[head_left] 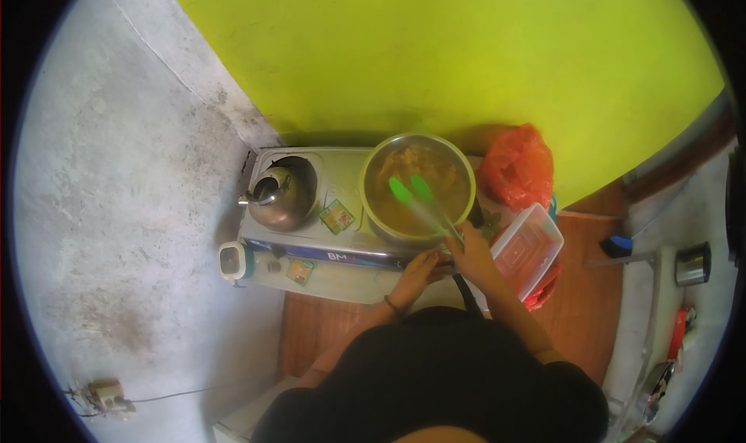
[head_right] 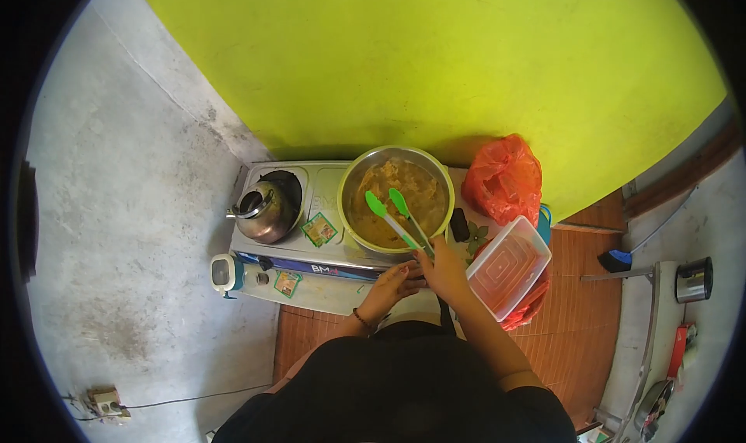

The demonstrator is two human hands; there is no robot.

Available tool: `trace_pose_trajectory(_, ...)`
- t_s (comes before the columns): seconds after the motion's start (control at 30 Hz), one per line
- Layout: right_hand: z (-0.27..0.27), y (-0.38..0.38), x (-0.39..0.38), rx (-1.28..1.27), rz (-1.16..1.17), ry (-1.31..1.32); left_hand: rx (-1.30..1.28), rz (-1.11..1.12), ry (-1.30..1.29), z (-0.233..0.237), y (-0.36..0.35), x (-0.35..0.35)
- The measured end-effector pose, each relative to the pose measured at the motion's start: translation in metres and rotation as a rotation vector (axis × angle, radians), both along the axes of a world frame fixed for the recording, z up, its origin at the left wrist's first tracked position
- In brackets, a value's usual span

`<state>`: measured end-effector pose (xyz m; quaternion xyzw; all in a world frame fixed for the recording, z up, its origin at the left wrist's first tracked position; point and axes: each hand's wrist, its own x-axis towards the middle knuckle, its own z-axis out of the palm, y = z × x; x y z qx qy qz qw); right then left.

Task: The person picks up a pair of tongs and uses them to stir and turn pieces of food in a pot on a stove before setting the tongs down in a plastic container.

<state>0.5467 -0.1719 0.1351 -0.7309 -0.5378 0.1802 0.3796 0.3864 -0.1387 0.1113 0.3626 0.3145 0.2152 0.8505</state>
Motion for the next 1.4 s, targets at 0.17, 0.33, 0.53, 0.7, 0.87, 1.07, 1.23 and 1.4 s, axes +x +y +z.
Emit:
trace_pose_trajectory(0.17, 0.000, -0.027, -0.025, -0.265, -0.081, 0.783, -0.042, -0.014, -0.072, 0.004, -0.009, 0.011)
trace_pose_trajectory(0.33, 0.004, -0.036, -0.040, -0.234, -0.072, 1.174, -0.137, -0.031, -0.027, 0.014, -0.007, 0.008)
trace_pose_trajectory(0.53, -0.004, -0.043, -0.047, -0.199, 0.057, 1.247, -0.008, 0.018, 0.226, 0.039, -0.004, 0.003)
trace_pose_trajectory(0.7, 0.015, -0.041, -0.055, -0.189, 0.067, 1.261, 0.194, 0.079, 0.353, 0.005, 0.003, -0.003)
trace_pose_trajectory(0.87, 0.004, -0.045, -0.058, -0.115, 0.154, 1.055, 0.589, 0.162, 0.505, 0.003, 0.008, -0.013)
trace_pose_trajectory(1.07, 0.006, -0.050, -0.046, -0.214, 0.226, 0.969, 1.176, 0.150, 0.800, 0.042, 0.027, -0.036)
trace_pose_trajectory(1.23, 0.010, -0.047, -0.042, -0.242, 0.204, 0.984, 1.235, 0.005, 1.066, 0.040, 0.043, -0.044)
trace_pose_trajectory(1.4, 0.001, -0.046, -0.039, -0.258, 0.213, 0.989, 1.333, 0.042, 1.321, 0.057, 0.056, -0.039)
